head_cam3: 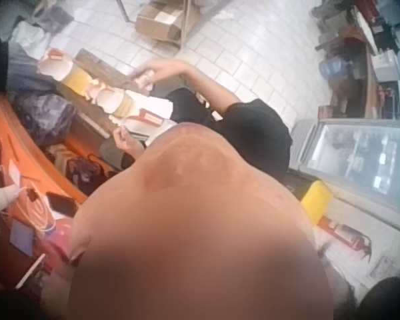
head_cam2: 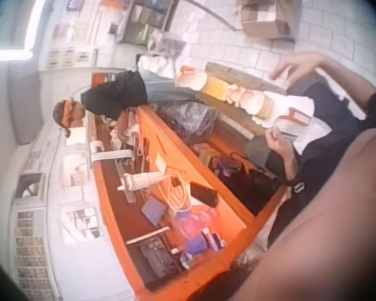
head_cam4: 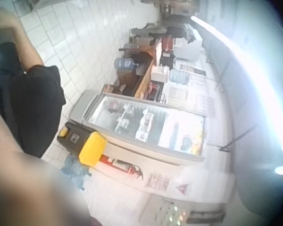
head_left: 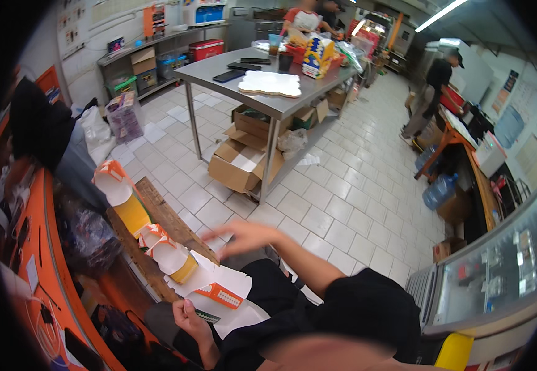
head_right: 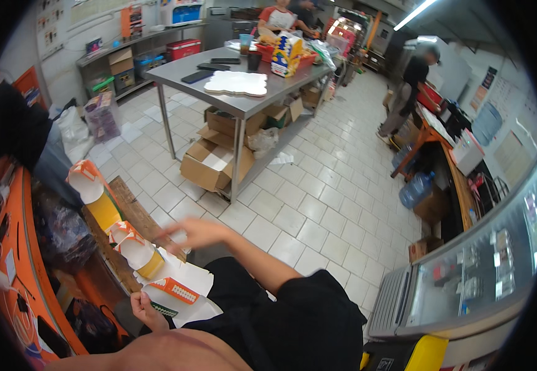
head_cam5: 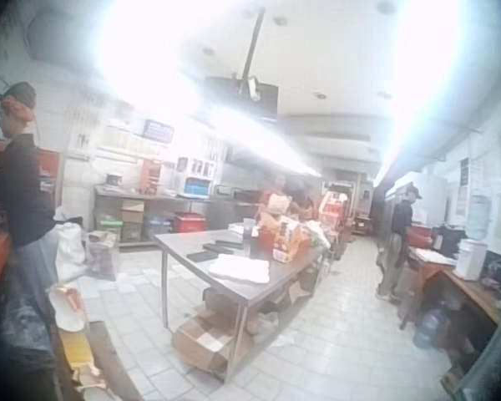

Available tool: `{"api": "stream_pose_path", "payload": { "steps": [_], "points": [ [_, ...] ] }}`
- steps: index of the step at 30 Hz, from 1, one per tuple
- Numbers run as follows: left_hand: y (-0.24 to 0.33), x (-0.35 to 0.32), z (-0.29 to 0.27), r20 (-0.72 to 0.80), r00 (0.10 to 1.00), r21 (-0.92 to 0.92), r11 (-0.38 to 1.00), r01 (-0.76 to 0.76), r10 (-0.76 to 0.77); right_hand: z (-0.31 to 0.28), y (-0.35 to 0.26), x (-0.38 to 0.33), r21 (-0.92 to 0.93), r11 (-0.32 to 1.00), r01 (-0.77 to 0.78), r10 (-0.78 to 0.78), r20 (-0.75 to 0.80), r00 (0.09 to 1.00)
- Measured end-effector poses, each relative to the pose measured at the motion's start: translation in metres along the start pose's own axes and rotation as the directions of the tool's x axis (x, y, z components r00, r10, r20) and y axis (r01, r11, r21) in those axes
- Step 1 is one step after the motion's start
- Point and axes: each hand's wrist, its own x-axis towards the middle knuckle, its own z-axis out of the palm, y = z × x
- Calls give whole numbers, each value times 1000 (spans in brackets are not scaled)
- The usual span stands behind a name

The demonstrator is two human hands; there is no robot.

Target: The person folds and assembles small paper food containers from flat sheets, repeatedly folding flaps and tucking tabs to form the box shape. They handle multiple containers one at a time, stacking completed units on a wooden board.

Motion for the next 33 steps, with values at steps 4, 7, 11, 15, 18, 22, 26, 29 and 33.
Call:
{"api": "stream_pose_path", "payload": {
  "steps": [4, 7, 11, 15, 18, 22, 26, 29, 33],
  "points": [
    [-1, 2, -8, -18, 999, 70, 997, -31, 32, 106, 39, -8, 490, 853, -181, -13, 366, 931],
    [2, 8, -13, -5, 998, 28, 998, -55, 55, 149, 49, -17, 630, 727, -272, 182, 205, 962],
    [28, 12, -27, 213, 905, 486, 764, -424, 368, 158, 35, -15, 84, 967, -242, 221, 201, 954],
    [35, 7, -22, 455, 880, 746, 482, -460, 136, 159, 17, -11, -44, 996, -82, 88, 142, 986],
    [34, 12, -20, 427, 874, 739, 468, -485, 232, 153, 12, -7, -19, 995, -99, 101, 225, 969],
    [38, 18, -35, 365, 907, 748, 514, -420, 209, 153, 6, -4, 159, 982, -98, 60, 228, 972],
    [43, 17, -51, 136, 983, 676, 713, -185, 127, 159, 10, -4, 227, 970, -88, 21, 281, 960],
    [43, 21, -52, -101, 977, 244, 956, -161, 190, 160, 21, -9, 232, 966, -114, 43, 290, 956],
    [43, 31, -46, -239, 937, -37, 961, -272, 256, 152, 27, -10, 560, 807, -187, 245, -30, 969]
  ]
}}
